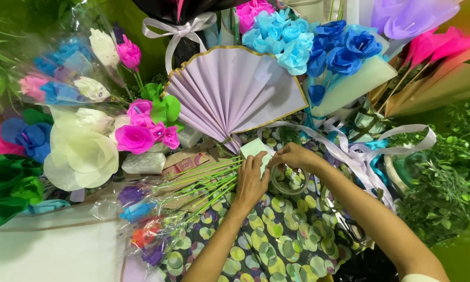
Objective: Wrapping a floral foam block with green paper and securing it with double-sided tape
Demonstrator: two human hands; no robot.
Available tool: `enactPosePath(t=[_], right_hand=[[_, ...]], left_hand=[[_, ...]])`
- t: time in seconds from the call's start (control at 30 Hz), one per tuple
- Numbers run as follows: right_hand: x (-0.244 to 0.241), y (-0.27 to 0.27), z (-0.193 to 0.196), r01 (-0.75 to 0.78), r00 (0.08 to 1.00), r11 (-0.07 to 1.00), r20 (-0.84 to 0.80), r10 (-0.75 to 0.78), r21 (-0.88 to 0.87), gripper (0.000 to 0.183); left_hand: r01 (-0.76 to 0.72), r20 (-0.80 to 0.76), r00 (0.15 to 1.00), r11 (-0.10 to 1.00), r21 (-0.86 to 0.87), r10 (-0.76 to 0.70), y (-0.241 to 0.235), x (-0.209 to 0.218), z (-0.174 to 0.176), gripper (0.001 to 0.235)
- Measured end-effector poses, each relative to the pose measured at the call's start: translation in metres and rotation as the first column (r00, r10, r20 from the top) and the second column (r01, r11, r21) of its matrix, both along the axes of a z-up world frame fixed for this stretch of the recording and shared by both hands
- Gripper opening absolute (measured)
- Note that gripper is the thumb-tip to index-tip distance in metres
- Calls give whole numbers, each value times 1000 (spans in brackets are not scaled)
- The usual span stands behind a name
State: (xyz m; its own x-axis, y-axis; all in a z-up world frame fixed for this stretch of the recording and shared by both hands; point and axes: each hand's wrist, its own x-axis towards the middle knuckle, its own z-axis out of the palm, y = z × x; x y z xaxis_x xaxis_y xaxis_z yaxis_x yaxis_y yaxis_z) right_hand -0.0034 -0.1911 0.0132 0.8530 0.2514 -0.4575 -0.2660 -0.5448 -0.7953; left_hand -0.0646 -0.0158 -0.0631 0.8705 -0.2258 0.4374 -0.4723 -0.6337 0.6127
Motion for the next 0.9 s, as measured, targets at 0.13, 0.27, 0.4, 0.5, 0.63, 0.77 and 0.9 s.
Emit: enactPosePath(t=[0.13, 0.27, 0.4, 0.5, 0.63, 0.77, 0.9], right_hand=[[7, 2, -6, 63, 995, 998, -74, -64, -21, 28], [9, 1, -10, 79, 992, 997, -98, -80, -14, 27], [2, -4, -15, 103, 988, 994, -116, -105, -24, 28], [-26, 7, 15, 179, 977, 983, -119, -175, 27, 30], [-38, -2, -28, 222, 971, 970, -119, -210, 103, 42], [-66, 6, -37, 224, 973, 968, 28, -229, 114, 50], [-95, 13, -22, 182, 928, 969, 355, -113, -167, 53]], left_hand=[[-22, 75, 997, 997, 70, 17, -4, 11, -32, 31], [-45, 68, 997, 989, 142, 36, -5, 3, -18, 30], [-58, 112, 993, 962, 267, 29, -8, -1, -19, 35], [-88, 163, 986, 954, 286, 42, -11, 0, -25, 37], [-103, 185, 981, 955, 278, 52, -13, 2, -28, 39], [-126, 210, 975, 954, 272, 69, -13, 2, -27, 38], [-139, 206, 974, 963, 231, 91, -14, 3, -26, 35]])
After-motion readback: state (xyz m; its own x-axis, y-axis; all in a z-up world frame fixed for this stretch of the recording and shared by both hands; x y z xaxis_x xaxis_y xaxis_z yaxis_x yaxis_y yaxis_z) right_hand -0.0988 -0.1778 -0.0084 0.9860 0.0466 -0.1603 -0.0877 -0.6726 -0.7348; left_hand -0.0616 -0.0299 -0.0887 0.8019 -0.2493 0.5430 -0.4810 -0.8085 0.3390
